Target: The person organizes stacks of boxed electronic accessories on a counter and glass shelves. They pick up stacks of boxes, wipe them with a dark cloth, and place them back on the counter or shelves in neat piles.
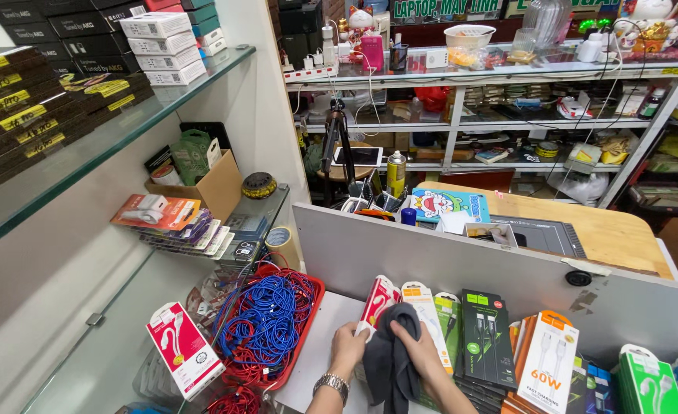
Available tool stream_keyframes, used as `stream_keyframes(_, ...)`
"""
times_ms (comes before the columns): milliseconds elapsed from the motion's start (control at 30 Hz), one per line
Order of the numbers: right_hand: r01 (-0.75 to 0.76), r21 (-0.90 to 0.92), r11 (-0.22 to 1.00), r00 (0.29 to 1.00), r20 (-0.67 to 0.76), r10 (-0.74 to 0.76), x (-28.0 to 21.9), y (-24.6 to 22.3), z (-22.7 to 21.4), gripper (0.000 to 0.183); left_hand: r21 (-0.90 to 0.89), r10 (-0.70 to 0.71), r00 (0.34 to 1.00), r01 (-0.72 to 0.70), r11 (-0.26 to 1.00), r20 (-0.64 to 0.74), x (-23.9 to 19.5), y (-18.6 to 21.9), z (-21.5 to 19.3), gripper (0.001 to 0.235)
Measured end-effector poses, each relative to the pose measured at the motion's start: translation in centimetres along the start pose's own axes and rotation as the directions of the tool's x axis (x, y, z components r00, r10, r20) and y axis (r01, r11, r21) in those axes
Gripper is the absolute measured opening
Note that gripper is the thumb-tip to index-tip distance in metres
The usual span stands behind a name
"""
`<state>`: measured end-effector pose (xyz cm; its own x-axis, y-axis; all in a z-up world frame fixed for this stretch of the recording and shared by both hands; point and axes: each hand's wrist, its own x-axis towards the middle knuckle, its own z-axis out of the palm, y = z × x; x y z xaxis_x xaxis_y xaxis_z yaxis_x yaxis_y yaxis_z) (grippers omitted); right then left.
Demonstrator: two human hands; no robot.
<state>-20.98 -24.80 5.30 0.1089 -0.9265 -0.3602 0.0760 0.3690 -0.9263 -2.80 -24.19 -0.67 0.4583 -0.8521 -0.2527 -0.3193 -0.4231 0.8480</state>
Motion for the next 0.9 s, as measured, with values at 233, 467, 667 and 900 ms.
stream_keyframes(233,0.544,-0.32,0.776,0.839,0.209,-0.502,-3.7,-1.6,6.0,0.061,-0.725,-0.031,0.982,0.159,0.67,0.186,-2.9,0.3,-4.3,0.036)
stream_keyframes(467,0.536,-0.441,0.72,0.844,0.298,-0.446,-5.3,-1.5,9.3,0.066,-0.469,0.219,0.974,-0.219,0.856,-0.055,-4.6,-0.6,-10.6,0.037)
stream_keyframes(667,0.388,-0.307,0.869,0.92,0.187,-0.345,-4.6,-4.9,10.2,0.062,-0.57,0.015,0.991,0.063,0.819,0.131,-8.1,1.3,-13.4,0.059)
stream_keyframes(900,0.665,-0.447,0.598,0.743,0.314,-0.592,-6.2,-4.8,12.3,0.064,-0.626,0.122,0.974,0.027,0.779,0.193,-9.3,0.8,-14.1,0.065)
